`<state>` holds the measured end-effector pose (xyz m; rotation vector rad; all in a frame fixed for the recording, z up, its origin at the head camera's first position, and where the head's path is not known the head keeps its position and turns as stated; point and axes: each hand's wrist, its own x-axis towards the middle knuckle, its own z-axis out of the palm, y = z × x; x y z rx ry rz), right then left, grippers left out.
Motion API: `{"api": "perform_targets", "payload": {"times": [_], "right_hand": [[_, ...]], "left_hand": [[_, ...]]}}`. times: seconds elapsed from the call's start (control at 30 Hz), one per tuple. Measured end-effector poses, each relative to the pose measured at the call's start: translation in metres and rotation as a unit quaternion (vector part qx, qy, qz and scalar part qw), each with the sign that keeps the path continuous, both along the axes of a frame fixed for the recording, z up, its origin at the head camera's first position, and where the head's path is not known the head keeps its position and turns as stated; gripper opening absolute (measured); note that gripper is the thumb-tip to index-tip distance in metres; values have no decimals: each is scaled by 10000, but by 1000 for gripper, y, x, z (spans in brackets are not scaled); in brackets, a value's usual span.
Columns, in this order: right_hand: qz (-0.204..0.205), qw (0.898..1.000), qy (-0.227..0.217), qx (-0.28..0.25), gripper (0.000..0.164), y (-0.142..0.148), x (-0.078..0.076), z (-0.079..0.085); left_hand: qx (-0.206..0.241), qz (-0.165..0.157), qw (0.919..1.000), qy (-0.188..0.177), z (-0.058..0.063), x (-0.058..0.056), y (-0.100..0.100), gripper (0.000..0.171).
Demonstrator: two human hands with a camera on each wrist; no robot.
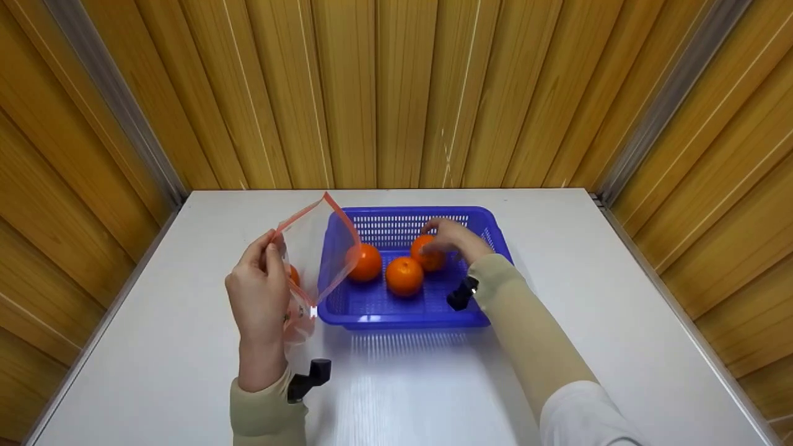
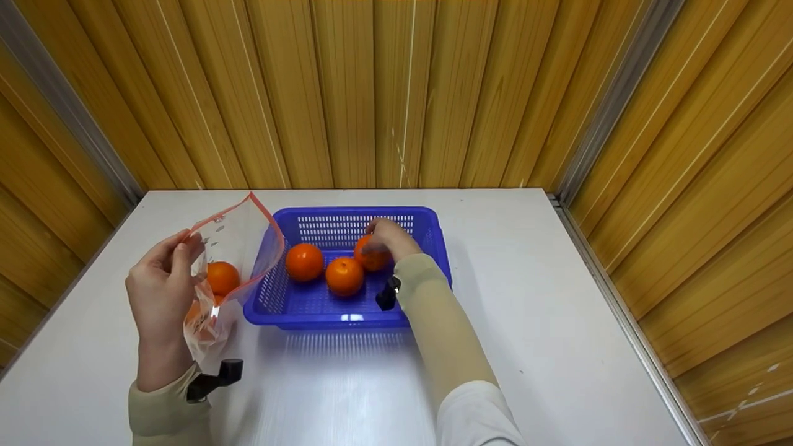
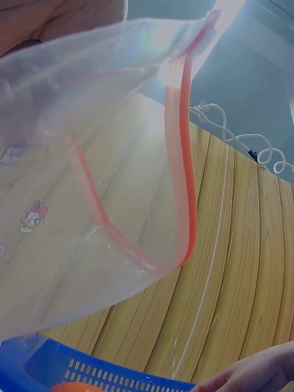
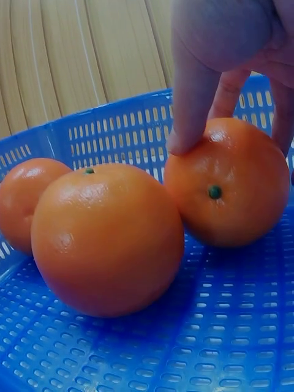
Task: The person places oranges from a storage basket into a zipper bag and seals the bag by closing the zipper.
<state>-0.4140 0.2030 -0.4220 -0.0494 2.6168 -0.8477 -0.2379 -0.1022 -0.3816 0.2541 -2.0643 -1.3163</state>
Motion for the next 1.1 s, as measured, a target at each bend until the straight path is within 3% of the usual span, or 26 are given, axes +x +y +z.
{"api": "perform_targets", "payload": {"times": [0.3,0.7,1.1], "right_hand": [[-249,9975,-472,-461,59,2,5,-5],[-474,9945,-412,-839,60,4,4,-6],[-315,9909,-3,-1307,62,4,5,5]], "left_hand": [[-96,-3,9999,-75,0,0,0,30],[104,-113,9998,-115,2,2,0,31],[-48,-3,9999,-149,3,1,0,31]]}}
